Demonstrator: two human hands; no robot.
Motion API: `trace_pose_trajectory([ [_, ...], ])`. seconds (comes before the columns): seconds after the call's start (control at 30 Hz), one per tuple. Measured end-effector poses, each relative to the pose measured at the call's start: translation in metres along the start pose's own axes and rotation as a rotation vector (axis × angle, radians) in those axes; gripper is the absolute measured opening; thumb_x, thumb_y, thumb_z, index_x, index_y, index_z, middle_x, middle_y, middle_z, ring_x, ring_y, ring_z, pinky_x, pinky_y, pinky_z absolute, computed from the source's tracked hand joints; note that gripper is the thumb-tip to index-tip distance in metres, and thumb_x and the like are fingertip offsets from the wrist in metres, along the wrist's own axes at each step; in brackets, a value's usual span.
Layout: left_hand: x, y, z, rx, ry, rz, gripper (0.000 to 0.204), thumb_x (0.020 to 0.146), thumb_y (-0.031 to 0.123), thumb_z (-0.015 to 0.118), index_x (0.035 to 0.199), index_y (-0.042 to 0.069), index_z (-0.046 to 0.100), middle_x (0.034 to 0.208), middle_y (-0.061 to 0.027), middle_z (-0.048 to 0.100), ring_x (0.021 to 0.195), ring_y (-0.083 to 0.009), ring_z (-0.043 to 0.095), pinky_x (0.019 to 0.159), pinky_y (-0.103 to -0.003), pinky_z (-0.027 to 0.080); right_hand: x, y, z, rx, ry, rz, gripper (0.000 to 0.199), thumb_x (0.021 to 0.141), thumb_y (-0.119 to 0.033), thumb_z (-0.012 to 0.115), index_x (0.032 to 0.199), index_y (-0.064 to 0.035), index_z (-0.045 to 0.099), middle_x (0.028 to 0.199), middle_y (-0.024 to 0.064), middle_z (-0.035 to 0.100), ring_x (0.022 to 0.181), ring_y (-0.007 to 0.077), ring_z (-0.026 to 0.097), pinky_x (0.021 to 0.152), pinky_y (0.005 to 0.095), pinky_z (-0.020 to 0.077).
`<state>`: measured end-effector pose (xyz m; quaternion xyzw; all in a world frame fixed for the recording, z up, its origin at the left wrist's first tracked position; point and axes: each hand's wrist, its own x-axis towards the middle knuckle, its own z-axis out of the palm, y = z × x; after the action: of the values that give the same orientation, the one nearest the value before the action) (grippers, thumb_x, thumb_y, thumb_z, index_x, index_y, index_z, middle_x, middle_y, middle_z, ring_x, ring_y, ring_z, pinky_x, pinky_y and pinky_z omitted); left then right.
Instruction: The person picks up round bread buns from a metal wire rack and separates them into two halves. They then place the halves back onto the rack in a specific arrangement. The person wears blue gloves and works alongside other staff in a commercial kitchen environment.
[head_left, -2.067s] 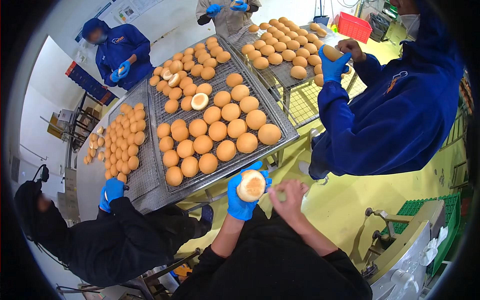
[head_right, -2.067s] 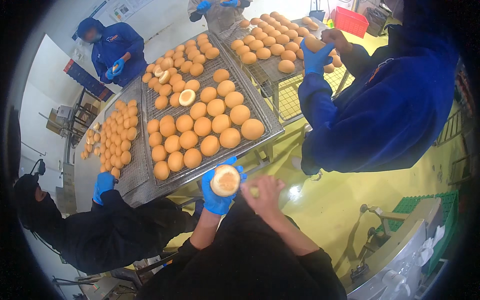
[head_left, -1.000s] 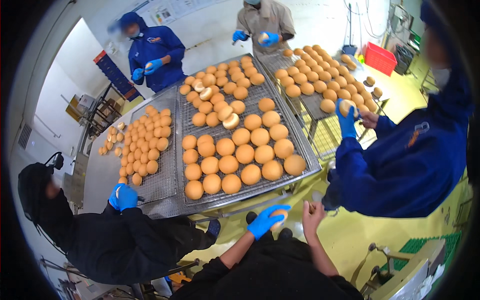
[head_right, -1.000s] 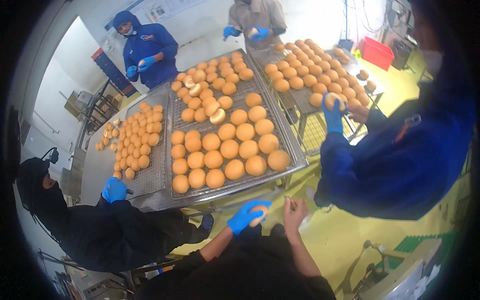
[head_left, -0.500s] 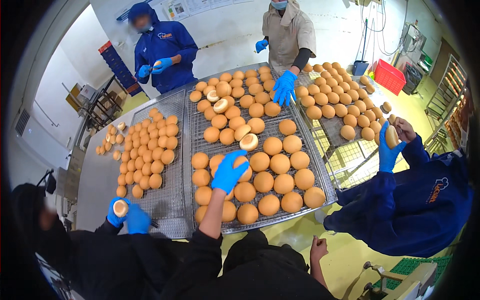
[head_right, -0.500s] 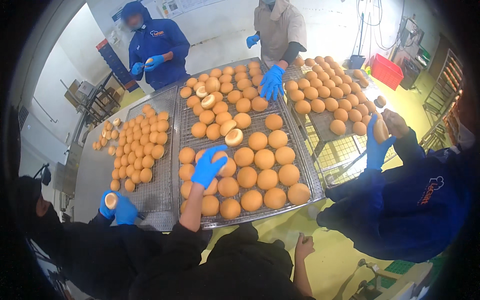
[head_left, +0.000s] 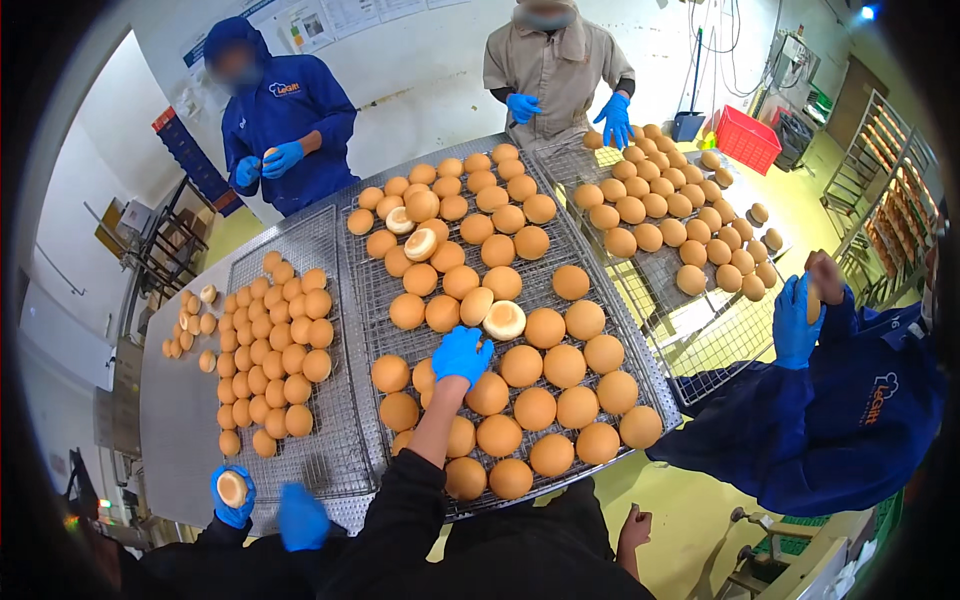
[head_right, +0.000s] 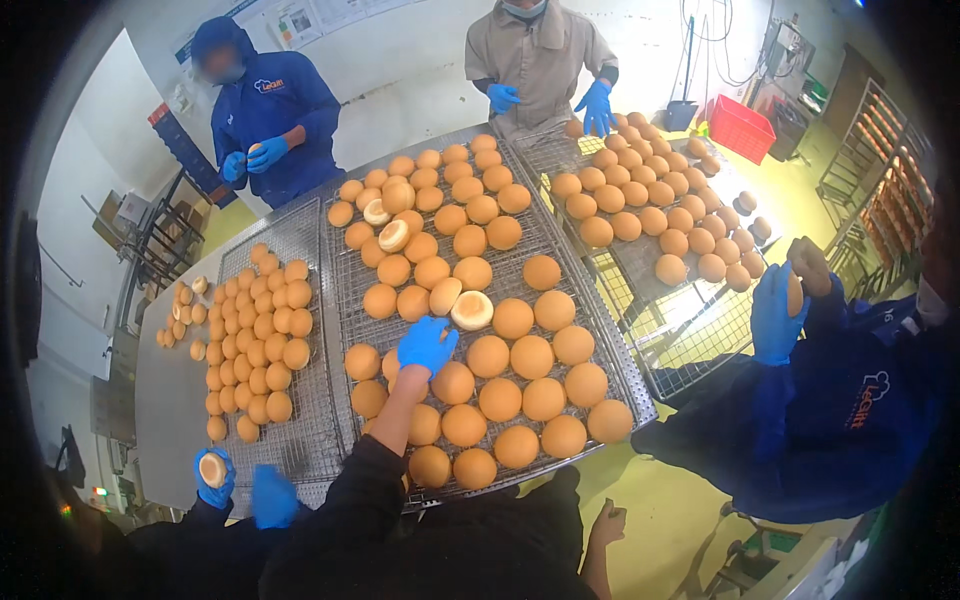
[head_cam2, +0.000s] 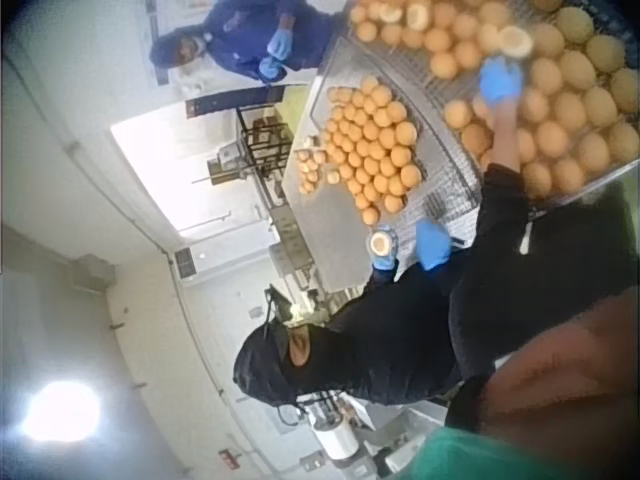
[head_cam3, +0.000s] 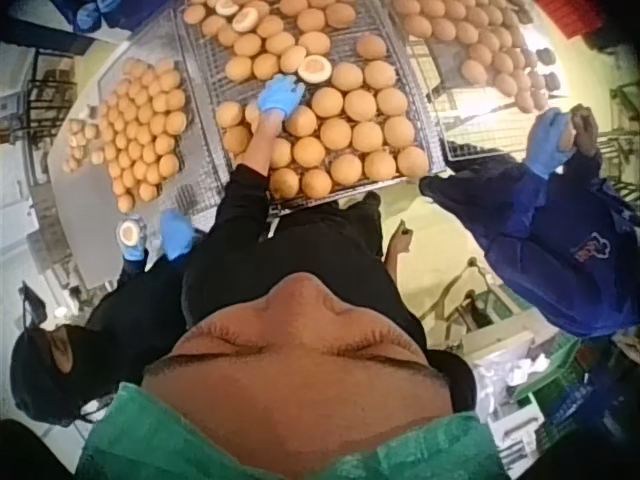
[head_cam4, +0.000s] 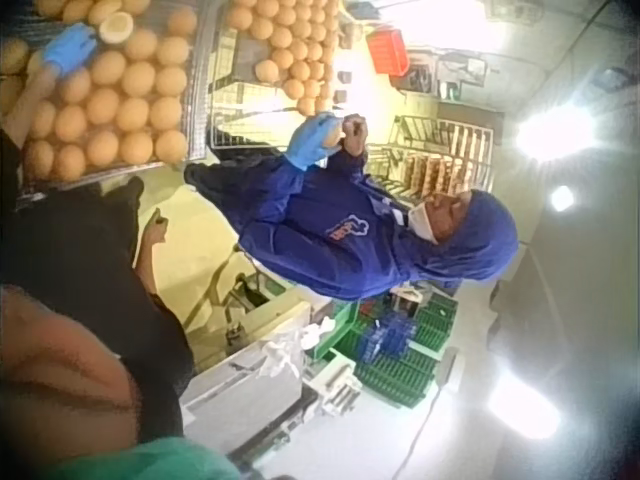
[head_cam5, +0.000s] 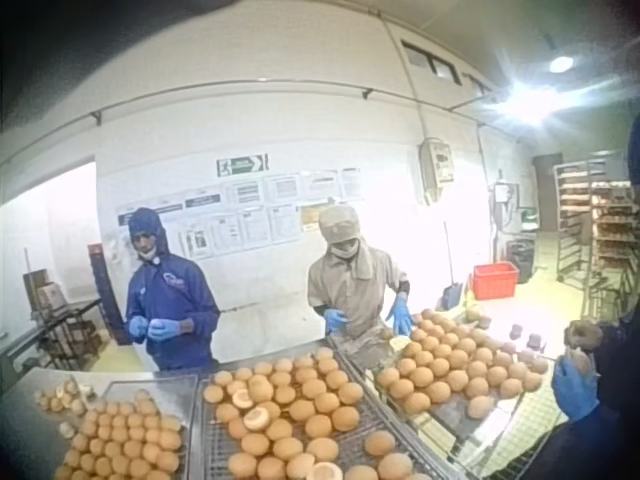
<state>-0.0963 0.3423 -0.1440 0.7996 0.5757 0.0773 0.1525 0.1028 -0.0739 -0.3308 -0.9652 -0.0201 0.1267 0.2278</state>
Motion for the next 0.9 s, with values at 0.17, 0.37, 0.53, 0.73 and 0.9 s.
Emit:
trace_pose_trajectory([
  [0.17,0.014,0.016,0.004,0.021,0.086,0.151,0.033,0.071,0.020,0.060,0.102,0.011,0.052,0.103,-0.0109,0.049,0.099,-0.0306,0.046,0.077,-0.040,0.045,0.017,0.001,-0.010,-0.087,-0.002,-0.035,0.033,0.075,-0.039,0.055,0.071,-0.0063,0.052,0.064,0.0057,0.056,0.062,0.0257,0.053,0.072,0.0422,0.0313],
  [0.37,0.048,0.024,0.024,0.307,0.085,0.369,0.067,0.061,0.006,0.062,0.124,0.016,0.043,0.116,-0.0107,0.042,0.107,-0.0319,0.038,0.089,-0.041,0.037,0.047,-0.012,-0.013,-0.123,-0.021,-0.128,0.034,0.075,-0.039,0.055,0.073,-0.0055,0.055,0.069,0.0067,0.058,0.068,0.0270,0.055,0.074,0.0445,0.0328],
  [0.53,0.059,0.033,0.024,0.330,0.044,0.346,0.076,0.058,0.023,0.073,0.125,0.011,0.039,0.100,-0.0115,0.054,0.108,-0.0326,0.038,0.088,-0.041,0.037,0.049,-0.011,-0.014,-0.134,-0.041,-0.136,0.032,0.075,-0.038,0.055,0.073,-0.0055,0.055,0.069,0.0059,0.058,0.070,0.0265,0.055,0.075,0.0453,0.0330],
  [0.73,0.043,0.040,0.019,0.304,0.056,0.166,0.067,0.064,0.039,0.066,0.122,0.013,0.044,0.109,-0.0119,0.052,0.115,-0.0313,0.036,0.101,-0.041,0.024,0.048,-0.006,-0.012,-0.141,-0.088,-0.152,0.028,0.072,-0.035,0.058,0.073,-0.0068,0.057,0.072,0.0055,0.060,0.072,0.0253,0.056,0.075,0.0437,0.0326],
  [0.9,0.026,0.030,0.014,0.062,0.061,0.035,0.061,0.074,0.056,0.048,0.122,0.018,0.046,0.110,-0.0117,0.053,0.111,-0.0254,0.042,0.103,-0.041,0.019,0.060,-0.006,-0.016,-0.194,-0.138,-0.251,0.031,0.073,-0.036,0.057,0.075,-0.0059,0.058,0.076,0.0070,0.060,0.077,0.0264,0.056,0.076,0.0445,0.0324],
])
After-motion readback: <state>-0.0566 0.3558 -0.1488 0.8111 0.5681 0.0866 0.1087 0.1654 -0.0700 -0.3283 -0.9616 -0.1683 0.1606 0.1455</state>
